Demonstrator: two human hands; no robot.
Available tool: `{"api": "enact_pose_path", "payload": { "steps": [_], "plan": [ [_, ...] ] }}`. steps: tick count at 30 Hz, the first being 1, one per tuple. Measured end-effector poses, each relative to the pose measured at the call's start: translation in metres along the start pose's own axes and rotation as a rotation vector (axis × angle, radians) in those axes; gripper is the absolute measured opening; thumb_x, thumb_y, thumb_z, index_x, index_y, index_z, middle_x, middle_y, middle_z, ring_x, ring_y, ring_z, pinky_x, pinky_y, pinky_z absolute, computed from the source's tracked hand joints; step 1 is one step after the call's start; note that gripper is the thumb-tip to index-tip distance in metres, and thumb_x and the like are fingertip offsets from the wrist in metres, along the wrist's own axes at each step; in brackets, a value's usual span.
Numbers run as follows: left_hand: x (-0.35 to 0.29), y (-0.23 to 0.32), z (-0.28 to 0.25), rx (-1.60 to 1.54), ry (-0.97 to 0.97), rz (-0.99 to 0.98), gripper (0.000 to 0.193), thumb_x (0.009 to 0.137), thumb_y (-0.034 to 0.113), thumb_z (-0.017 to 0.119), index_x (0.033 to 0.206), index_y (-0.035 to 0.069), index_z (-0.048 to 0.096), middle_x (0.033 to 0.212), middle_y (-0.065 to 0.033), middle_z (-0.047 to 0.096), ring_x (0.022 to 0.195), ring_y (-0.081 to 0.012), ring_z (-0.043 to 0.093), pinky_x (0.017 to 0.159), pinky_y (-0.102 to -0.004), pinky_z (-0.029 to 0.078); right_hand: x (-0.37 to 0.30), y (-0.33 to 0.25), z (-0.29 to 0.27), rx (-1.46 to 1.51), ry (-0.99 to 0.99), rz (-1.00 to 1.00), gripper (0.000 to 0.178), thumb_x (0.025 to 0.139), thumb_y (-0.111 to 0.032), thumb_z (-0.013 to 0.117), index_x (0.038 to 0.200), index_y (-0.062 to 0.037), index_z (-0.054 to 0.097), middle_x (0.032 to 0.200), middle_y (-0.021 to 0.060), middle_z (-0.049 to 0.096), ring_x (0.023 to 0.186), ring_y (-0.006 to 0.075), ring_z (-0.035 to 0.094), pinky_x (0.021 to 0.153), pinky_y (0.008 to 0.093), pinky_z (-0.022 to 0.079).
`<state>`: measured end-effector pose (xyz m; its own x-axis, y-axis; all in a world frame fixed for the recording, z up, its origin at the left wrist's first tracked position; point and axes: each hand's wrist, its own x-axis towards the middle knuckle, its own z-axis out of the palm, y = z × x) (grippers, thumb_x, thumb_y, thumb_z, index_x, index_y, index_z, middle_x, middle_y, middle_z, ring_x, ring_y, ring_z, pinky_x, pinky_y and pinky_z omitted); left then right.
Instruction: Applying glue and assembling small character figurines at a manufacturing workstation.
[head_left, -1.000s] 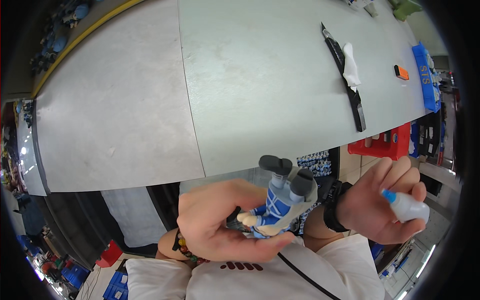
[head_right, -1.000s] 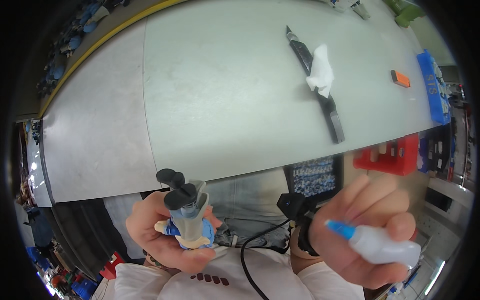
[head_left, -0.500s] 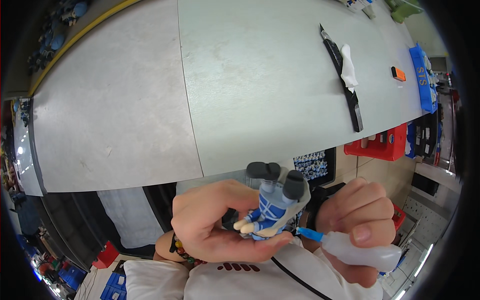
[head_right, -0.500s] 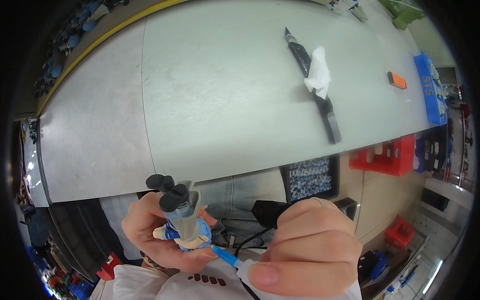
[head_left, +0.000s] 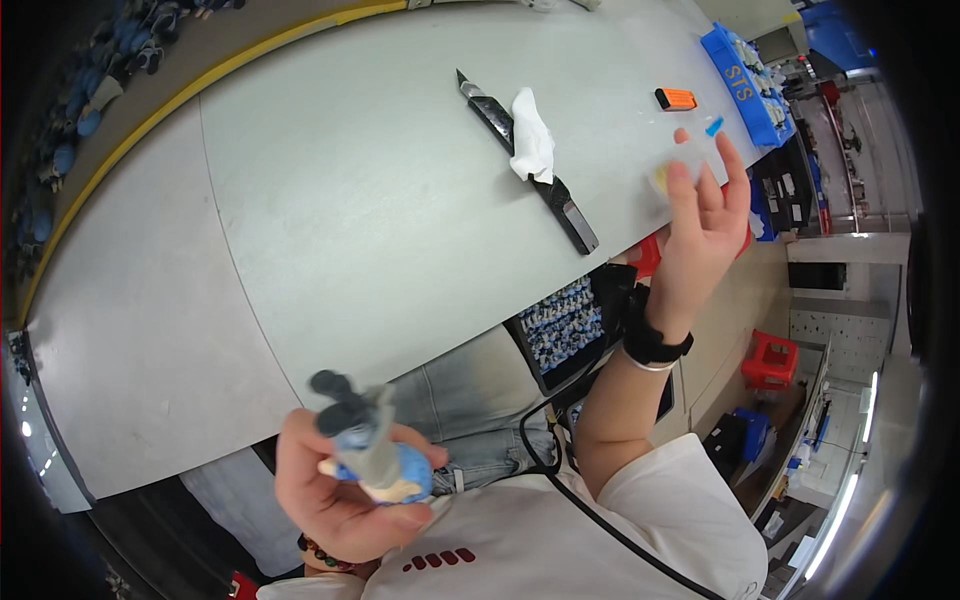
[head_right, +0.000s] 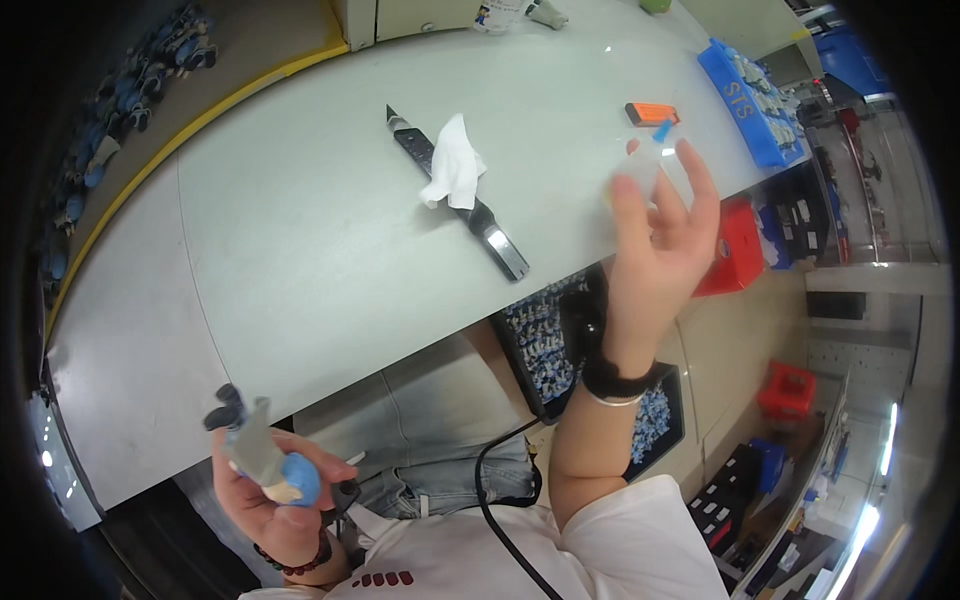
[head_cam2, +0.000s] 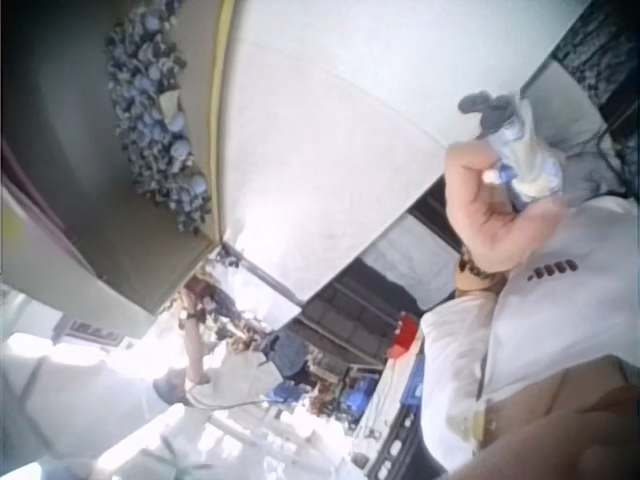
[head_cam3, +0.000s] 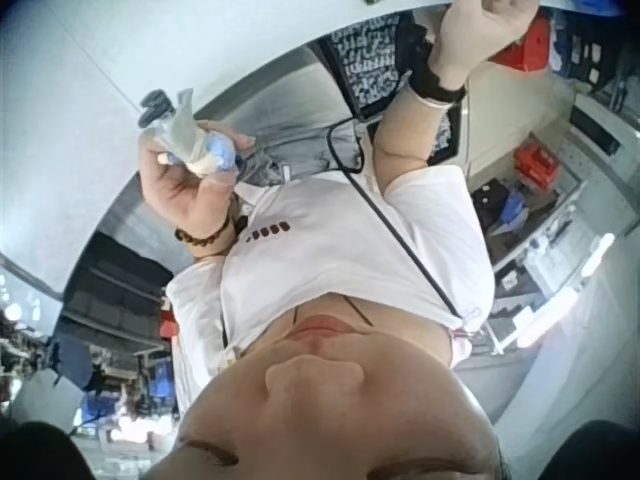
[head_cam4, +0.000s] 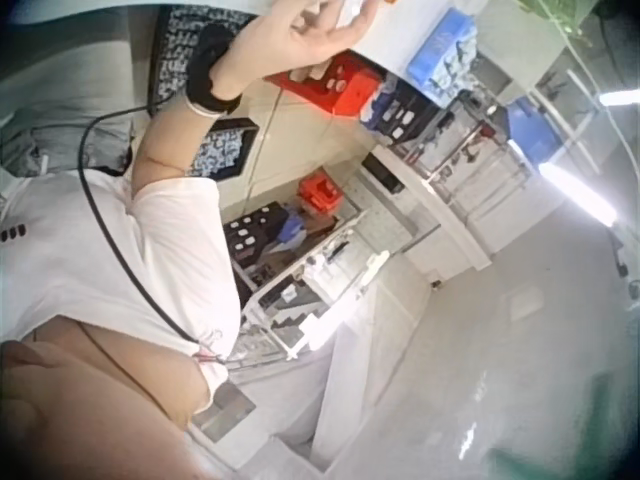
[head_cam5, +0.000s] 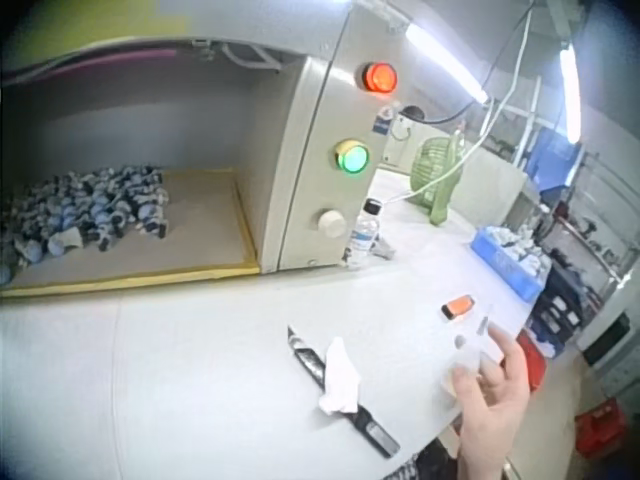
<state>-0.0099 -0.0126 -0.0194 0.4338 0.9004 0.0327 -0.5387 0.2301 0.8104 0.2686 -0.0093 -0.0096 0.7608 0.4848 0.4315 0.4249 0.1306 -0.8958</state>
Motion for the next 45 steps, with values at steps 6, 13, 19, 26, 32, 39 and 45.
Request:
{"api": "enact_pose_path", "payload": {
  "steps": [6,13,19,26,32,39,45],
  "plan": [
    [0.001,-0.004,0.01,0.035,0.003,-0.044,0.05,0.053,0.009,0.08,0.09,-0.007,0.05,0.082,-0.0163,0.056,0.074,-0.0182,0.056,0.065,-0.0266,0.043,-0.005,0.004,0.004,-0.266,0.167,-0.333,0.048,0.068,-0.001,0.065,0.109,-0.0002,0.04,0.108,0.0115,0.046,0.089,0.0175,0.048,0.076,0.0295,0.041],
    [0.005,-0.004,0.015,0.117,-0.111,-0.047,0.049,0.052,0.012,0.081,0.089,-0.005,0.053,0.08,-0.0143,0.058,0.068,-0.017,0.056,0.059,-0.0248,0.043,-0.087,-0.043,0.024,0.564,-0.619,-0.552,0.02,0.067,-0.009,0.069,0.082,-0.0052,0.055,0.087,0.0086,0.057,0.078,0.0199,0.051,0.058,0.0274,0.04],
    [0.008,0.002,0.02,0.169,-0.138,-0.048,0.049,0.052,0.014,0.08,0.088,-0.004,0.054,0.078,-0.0135,0.059,0.067,-0.0173,0.058,0.059,-0.0245,0.044,-0.104,-0.046,0.027,0.694,-0.606,-0.466,0.019,0.064,0.001,0.065,0.08,-0.0031,0.056,0.089,0.0109,0.058,0.075,0.0214,0.054,0.058,0.0293,0.042],
    [0.012,0.005,0.019,0.21,-0.171,-0.023,0.046,0.053,0.013,0.08,0.088,-0.004,0.055,0.075,-0.0114,0.061,0.064,-0.015,0.058,0.056,-0.022,0.044,-0.098,-0.046,0.026,0.71,-0.669,-0.48,0.017,0.064,0.003,0.065,0.077,-0.0023,0.055,0.088,0.0114,0.058,0.076,0.0216,0.054,0.058,0.0284,0.042],
    [0.011,0.008,0.019,0.243,-0.216,-0.039,0.045,0.053,0.015,0.079,0.088,-0.003,0.055,0.072,-0.0107,0.06,0.062,-0.0156,0.058,0.054,-0.0217,0.044,-0.089,-0.051,0.017,0.608,-0.771,-0.53,0.016,0.064,0.002,0.065,0.075,-0.0023,0.054,0.085,0.0105,0.059,0.075,0.0209,0.056,0.058,0.0275,0.043],
    [0.016,0.012,0.02,0.284,-0.28,-0.051,0.047,0.054,0.017,0.079,0.089,-0.002,0.055,0.073,-0.0091,0.06,0.063,-0.0148,0.059,0.053,-0.0216,0.044,-0.081,-0.059,0.008,0.516,-0.893,-0.455,0.019,0.061,0.0,0.067,0.074,-0.0069,0.054,0.082,0.0024,0.058,0.072,0.0157,0.048,0.059,0.0277,0.04],
    [0.02,0.019,0.018,0.345,-0.341,-0.088,0.047,0.054,0.018,0.079,0.09,-0.002,0.055,0.074,-0.0085,0.06,0.063,-0.0146,0.059,0.053,-0.0212,0.044,-0.082,-0.065,0.007,0.462,-0.907,-0.494,0.02,0.06,0.0,0.066,0.074,-0.007,0.054,0.082,0.0034,0.058,0.068,0.0163,0.05,0.058,0.027,0.039]
  ]
}}
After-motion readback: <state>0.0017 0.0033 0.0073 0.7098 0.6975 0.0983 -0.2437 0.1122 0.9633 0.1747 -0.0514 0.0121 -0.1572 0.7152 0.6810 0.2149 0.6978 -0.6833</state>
